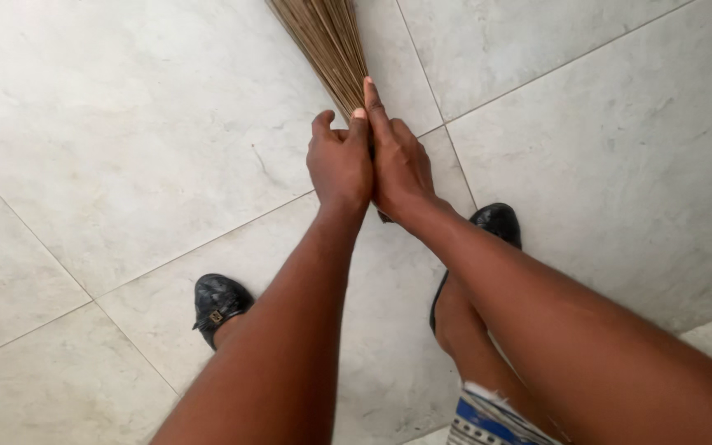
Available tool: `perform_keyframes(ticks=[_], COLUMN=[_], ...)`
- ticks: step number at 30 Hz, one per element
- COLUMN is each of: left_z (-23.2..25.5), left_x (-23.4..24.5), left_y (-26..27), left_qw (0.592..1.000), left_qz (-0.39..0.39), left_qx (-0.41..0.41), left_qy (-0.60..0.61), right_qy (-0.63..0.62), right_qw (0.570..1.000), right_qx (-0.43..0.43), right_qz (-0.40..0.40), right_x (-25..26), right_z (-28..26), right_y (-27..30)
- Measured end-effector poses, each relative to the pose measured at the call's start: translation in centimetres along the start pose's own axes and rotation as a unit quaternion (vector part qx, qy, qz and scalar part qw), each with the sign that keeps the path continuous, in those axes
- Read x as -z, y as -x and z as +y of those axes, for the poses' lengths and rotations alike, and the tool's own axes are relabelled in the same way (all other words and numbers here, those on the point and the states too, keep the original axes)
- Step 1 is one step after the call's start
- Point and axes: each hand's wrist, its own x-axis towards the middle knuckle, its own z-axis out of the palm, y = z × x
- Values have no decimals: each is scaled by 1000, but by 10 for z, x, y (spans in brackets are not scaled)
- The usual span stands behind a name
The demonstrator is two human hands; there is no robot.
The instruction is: The person sweeps the tiled entryway floor by hand using a bundle of sticks as a broom, moving debris toward the door frame and threshold.
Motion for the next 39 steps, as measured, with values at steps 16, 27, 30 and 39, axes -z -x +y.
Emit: perform_keyframes(ticks=[16,27,30,39], left_z=[-77,-58,-77,-62], left_x=[103,100,110,147], left_y=[-7,-23,-28,-14], left_qw=[980,959,978,949], left_qz=[-113,-273,-196,-251], left_qx=[97,74,31,146], left_qy=[129,3,-65,122], right_qy=[-103,-429,-324,-279], right_qw=[989,802,862,881], right_qx=[-103,-371,-390,-278], right_qz=[5,186,-9,263], right_x=[-92,-98,-94,-136], right_z=[-56,-87,-111,-89], right_y=[52,57,62,60])
